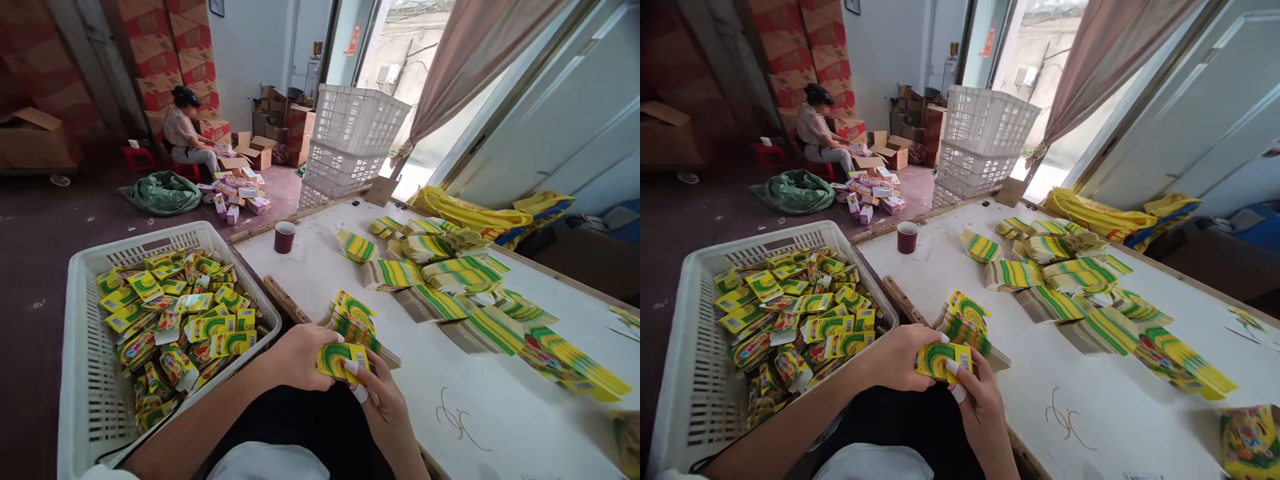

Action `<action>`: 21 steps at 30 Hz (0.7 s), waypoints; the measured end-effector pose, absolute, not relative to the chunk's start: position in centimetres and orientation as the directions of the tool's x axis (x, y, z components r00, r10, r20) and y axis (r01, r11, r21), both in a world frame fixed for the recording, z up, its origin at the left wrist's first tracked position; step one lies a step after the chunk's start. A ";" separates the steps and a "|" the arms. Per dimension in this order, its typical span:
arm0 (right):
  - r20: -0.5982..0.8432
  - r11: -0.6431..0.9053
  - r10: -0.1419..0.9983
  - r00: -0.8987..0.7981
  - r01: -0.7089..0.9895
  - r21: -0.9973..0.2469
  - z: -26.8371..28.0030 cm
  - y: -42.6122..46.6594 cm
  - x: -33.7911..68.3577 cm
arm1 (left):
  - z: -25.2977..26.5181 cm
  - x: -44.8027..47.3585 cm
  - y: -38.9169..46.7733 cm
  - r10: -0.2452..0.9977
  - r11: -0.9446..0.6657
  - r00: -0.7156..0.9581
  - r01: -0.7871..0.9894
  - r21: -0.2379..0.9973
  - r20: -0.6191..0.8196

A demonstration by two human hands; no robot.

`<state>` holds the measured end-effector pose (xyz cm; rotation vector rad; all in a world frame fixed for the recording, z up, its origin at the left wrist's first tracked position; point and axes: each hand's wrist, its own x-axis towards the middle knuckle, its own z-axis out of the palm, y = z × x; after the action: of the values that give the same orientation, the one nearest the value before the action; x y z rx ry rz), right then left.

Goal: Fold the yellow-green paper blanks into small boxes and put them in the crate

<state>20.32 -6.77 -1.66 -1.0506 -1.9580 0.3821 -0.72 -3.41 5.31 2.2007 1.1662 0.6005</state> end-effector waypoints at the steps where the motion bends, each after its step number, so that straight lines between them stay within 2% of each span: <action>1: 0.550 0.602 0.788 -0.276 0.534 -0.594 -2.0 -6.9 20.5 | 5.2 -0.6 -3.4 0.845 -0.455 0.524 0.596 0.661 0.108; 5: 0.563 0.598 0.787 -0.251 0.537 -0.595 -2.9 -7.5 21.2 | 4.8 -0.2 -3.7 0.832 -0.458 0.547 0.580 0.674 0.096; 15: 0.513 0.568 0.822 -0.246 0.413 -0.712 -1.7 -9.2 22.1 | 4.4 0.5 -3.9 0.760 -0.487 0.647 0.512 0.708 0.055; 21: 0.470 0.493 0.866 -0.169 0.444 -0.749 -1.7 -10.3 21.4 | 4.0 0.6 -4.0 0.760 -0.470 0.648 0.498 0.728 0.047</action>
<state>21.36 -10.32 -1.72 -1.1036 -1.7938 0.5617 0.65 -3.96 3.95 2.1663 0.9725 0.4812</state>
